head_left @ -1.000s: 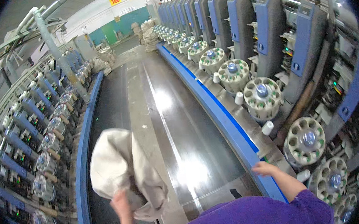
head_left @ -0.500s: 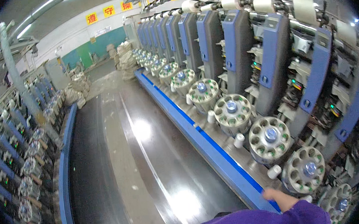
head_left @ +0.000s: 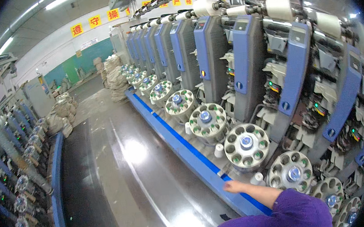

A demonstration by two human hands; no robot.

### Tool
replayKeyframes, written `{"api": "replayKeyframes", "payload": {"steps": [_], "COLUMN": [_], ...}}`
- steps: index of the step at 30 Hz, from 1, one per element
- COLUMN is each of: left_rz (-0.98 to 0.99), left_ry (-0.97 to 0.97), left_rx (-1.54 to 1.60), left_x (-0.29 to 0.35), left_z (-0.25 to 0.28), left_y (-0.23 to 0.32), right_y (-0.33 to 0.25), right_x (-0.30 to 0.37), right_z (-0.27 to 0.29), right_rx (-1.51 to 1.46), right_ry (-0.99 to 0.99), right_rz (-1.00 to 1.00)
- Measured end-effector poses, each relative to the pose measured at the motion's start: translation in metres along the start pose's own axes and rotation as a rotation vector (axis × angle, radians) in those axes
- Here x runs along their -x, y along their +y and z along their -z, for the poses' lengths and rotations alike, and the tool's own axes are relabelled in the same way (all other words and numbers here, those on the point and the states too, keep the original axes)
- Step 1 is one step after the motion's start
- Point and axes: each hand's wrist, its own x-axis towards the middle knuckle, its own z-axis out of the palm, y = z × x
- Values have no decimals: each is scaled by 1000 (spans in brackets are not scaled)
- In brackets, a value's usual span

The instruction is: The person loads white thread spools with green tips into circular holders on a row of textile machines. They repeatedly take spools from a cloth bag, place them into empty slots, and move along the line to continue loading.

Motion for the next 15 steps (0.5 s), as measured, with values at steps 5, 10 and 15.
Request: {"api": "replayKeyframes", "payload": {"steps": [5, 10, 15], "left_rz": [-7, -534, -212], "left_ry": [-441, -1106, -683], "left_rx": [-599, -1615, -713], "left_x": [-71, -180, -311], "left_z": [-173, -297, -565], "left_y": [9, -2, 150], "right_y": [-77, -32, 28], "right_x": [-174, -186, -162], "right_z": [52, -27, -67], "right_rx": [-855, -65, -147], "right_ry": [45, -156, -560], "right_rz": [-32, -248, -642]}}
